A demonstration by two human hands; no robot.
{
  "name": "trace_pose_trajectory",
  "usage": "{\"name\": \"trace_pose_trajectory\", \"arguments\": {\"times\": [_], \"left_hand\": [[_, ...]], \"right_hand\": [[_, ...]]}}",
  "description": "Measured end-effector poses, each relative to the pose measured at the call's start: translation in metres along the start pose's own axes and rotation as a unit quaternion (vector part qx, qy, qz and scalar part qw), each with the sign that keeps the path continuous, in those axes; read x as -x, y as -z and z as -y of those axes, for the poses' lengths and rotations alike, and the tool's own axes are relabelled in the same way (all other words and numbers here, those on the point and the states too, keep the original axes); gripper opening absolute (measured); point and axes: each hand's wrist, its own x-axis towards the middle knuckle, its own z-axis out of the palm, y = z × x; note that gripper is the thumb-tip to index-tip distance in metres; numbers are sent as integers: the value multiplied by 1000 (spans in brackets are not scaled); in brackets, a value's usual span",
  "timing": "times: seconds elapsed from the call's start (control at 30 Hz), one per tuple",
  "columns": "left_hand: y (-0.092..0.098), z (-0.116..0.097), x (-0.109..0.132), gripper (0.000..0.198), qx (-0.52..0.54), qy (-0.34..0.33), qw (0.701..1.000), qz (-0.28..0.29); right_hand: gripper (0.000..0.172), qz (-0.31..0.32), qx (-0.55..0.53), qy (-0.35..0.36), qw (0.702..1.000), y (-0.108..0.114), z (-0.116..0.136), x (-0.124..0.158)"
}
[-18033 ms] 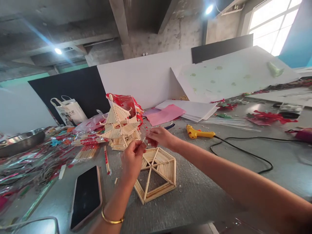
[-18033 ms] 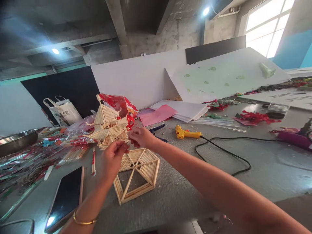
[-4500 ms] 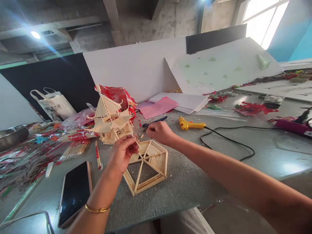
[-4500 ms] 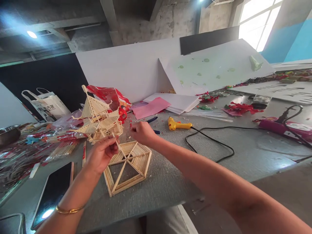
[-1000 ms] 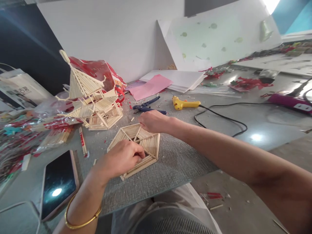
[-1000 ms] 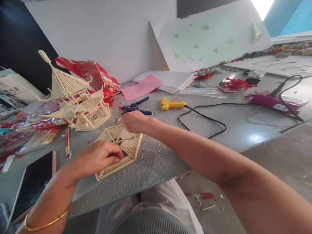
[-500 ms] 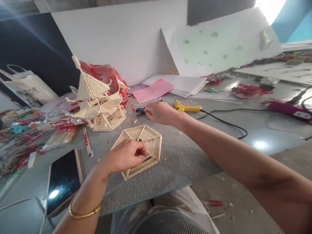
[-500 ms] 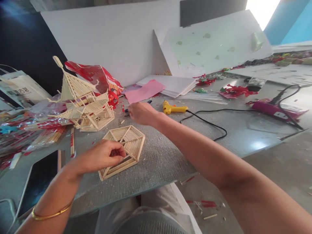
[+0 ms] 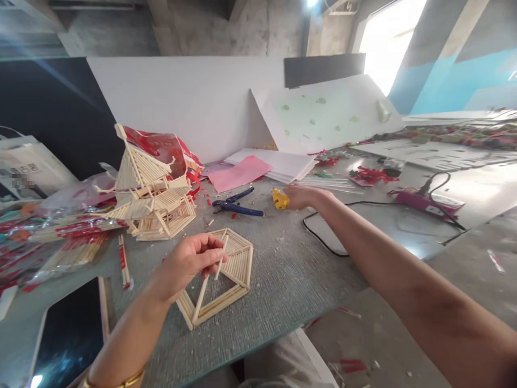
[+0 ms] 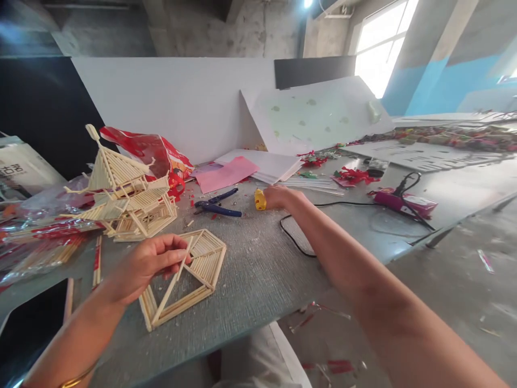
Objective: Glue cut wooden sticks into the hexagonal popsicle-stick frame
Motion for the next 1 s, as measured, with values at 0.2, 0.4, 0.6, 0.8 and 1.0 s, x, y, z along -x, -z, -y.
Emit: {"name": "trace_pose_trajectory", "arguments": {"times": [0.2,0.4,0.6,0.8,1.0], "left_hand": [[1,5,-5,29,103,7,994,-44],[1,10,-13,22,83,-76,978,-173],[1,20,-15,22,-158,-167,919,-321],[-2,21,-12,23,-310,-219,852,-361],[0,22,-13,23,-311,-220,846,-374]], "right_hand": [[15,43,51,-14,998,-4,3,6],[36,-151,-28,1,988,25,19,22],[15,-222,-184,289,913,44,81,54],[23,-155,-211,362,895,38,109,72],[24,-161,-202,366,894,38,108,72]]}}
